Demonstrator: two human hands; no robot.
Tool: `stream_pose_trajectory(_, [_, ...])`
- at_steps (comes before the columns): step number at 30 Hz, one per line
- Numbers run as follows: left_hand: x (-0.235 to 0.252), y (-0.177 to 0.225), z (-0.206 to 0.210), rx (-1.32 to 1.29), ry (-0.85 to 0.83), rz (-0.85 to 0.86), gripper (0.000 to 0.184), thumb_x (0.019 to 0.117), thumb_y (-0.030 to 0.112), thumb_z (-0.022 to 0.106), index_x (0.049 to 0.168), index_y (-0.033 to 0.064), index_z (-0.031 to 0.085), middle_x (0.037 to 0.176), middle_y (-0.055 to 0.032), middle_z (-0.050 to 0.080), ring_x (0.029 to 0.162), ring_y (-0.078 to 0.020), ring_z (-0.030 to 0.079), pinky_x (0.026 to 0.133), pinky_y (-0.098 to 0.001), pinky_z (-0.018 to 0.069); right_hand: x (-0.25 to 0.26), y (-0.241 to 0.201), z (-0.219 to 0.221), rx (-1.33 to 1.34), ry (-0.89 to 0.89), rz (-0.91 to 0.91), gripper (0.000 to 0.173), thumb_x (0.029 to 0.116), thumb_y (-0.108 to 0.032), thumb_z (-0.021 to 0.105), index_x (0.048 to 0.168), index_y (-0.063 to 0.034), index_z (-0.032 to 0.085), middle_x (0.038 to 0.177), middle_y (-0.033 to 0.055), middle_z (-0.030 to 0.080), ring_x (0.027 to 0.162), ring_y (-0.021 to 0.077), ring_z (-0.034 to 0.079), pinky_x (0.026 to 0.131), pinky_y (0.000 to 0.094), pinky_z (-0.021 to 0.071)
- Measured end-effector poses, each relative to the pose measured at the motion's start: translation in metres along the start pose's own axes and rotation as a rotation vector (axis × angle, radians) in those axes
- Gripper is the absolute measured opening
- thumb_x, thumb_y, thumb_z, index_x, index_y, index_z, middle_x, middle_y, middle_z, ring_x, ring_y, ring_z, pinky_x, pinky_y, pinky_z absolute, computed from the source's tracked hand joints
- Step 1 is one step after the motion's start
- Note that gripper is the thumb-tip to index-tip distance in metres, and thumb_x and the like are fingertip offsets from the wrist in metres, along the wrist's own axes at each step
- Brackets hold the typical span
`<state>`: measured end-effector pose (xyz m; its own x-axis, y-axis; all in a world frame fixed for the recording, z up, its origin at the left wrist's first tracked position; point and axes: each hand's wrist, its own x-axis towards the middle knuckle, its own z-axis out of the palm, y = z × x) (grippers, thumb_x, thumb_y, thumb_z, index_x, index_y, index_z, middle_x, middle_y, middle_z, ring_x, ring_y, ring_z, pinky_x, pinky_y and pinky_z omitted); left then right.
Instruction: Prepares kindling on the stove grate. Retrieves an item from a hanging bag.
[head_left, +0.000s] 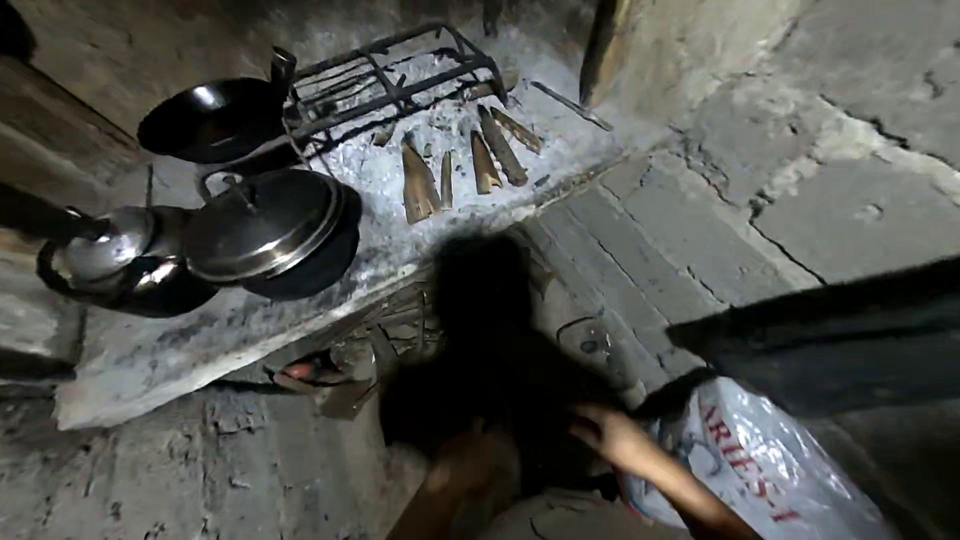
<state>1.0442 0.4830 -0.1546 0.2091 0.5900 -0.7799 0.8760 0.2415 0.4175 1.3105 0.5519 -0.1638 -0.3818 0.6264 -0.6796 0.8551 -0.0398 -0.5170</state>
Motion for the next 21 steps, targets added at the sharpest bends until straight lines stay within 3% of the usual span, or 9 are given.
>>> stream_pose_trajectory(2, [0.019, 0.013, -0.056, -0.033, 0.089, -0.015, 0.067, 0.0990, 0.047, 0.064, 0.158, 0.0213, 0.043, 0.169, -0.0125, 0.026, 0.148, -0.0375, 0.038, 0.115, -0.0581, 0.0406, 0.028, 0.005, -0.051, -0.033, 0.072, 0.102, 0.051, 0.1035, -0.035, 0.062, 0.150, -0.0141, 0.054, 0.148, 0.0165, 0.057, 0.136, 0.0351, 0.055, 0.115, 0.0554, 0.0420])
stream_pose_trajectory(7, [0.045, 0.025, -0.159, -0.052, 0.356, 0.022, 0.065, 0.1021, 0.047, 0.058, 0.159, 0.0203, 0.042, 0.171, -0.0104, 0.021, 0.153, -0.0332, 0.031, 0.121, -0.0502, 0.0345, 0.081, -0.036, -0.132, -0.006, 0.199, 0.048, 0.055, 0.1024, -0.028, 0.065, 0.152, -0.0093, 0.050, 0.146, 0.0209, 0.057, 0.131, 0.0366, 0.059, 0.112, 0.0534, 0.0454])
stream_pose_trajectory(10, [0.059, 0.023, -0.184, -0.052, 0.324, 0.034, 0.067, 0.1014, 0.049, 0.059, 0.159, 0.0204, 0.041, 0.171, -0.0112, 0.022, 0.154, -0.0322, 0.030, 0.122, -0.0492, 0.0331, 0.105, -0.066, -0.143, 0.011, 0.185, -0.063, 0.051, 0.1018, -0.022, 0.063, 0.149, -0.0046, 0.052, 0.140, 0.0227, 0.061, 0.125, 0.0366, 0.062, 0.108, 0.0529, 0.0492])
stream_pose_trajectory(13, [0.063, 0.013, -0.191, -0.122, 0.333, 0.019, 0.066, 0.0998, 0.046, 0.063, 0.158, 0.0214, 0.043, 0.171, -0.0121, 0.022, 0.150, -0.0340, 0.038, 0.116, -0.0514, 0.0409, 0.133, -0.087, -0.155, -0.122, 0.078, -0.076, 0.051, 0.1039, -0.026, 0.060, 0.152, -0.0096, 0.051, 0.145, 0.0216, 0.057, 0.134, 0.0388, 0.056, 0.114, 0.0555, 0.0428])
stream_pose_trajectory(15, [0.057, 0.010, -0.191, -0.258, 0.505, 0.052, 0.060, 0.0985, 0.039, 0.067, 0.152, 0.0185, 0.051, 0.168, -0.0144, 0.028, 0.149, -0.0308, 0.040, 0.117, -0.0478, 0.0415, 0.146, -0.098, -0.175, -0.191, 0.121, -0.126, 0.052, 0.1037, -0.028, 0.060, 0.152, -0.0122, 0.051, 0.146, 0.0236, 0.056, 0.136, 0.0419, 0.053, 0.114, 0.0576, 0.0410])
stream_pose_trajectory(17, [0.058, 0.008, -0.188, -0.342, 0.812, 0.121, 0.053, 0.0957, 0.035, 0.070, 0.144, 0.0141, 0.061, 0.161, -0.0183, 0.040, 0.145, -0.0299, 0.045, 0.115, -0.0461, 0.0438, 0.159, -0.108, -0.204, -0.257, 0.203, -0.215, 0.051, 0.1030, -0.028, 0.061, 0.151, -0.0134, 0.053, 0.144, 0.0231, 0.057, 0.135, 0.0425, 0.053, 0.114, 0.0588, 0.0408])
stream_pose_trajectory(19, [0.062, 0.014, -0.202, -0.351, 1.023, 0.120, 0.053, 0.0948, 0.033, 0.070, 0.143, 0.0117, 0.062, 0.158, -0.0197, 0.044, 0.143, -0.0329, 0.047, 0.114, -0.0497, 0.0449, 0.175, -0.113, -0.234, -0.325, 0.305, -0.374, 0.048, 0.1022, -0.026, 0.063, 0.148, -0.0109, 0.057, 0.142, 0.0215, 0.060, 0.133, 0.0429, 0.055, 0.112, 0.0612, 0.0409])
stream_pose_trajectory(21, [0.065, 0.027, -0.231, -0.337, 1.109, 0.018, 0.056, 0.0958, 0.032, 0.069, 0.147, 0.0117, 0.057, 0.158, -0.0198, 0.043, 0.140, -0.0363, 0.050, 0.111, -0.0536, 0.0465, 0.194, -0.118, -0.263, -0.375, 0.379, -0.538, 0.045, 0.1022, -0.027, 0.062, 0.144, -0.0097, 0.060, 0.140, 0.0214, 0.062, 0.130, 0.0444, 0.058, 0.109, 0.0645, 0.0420])
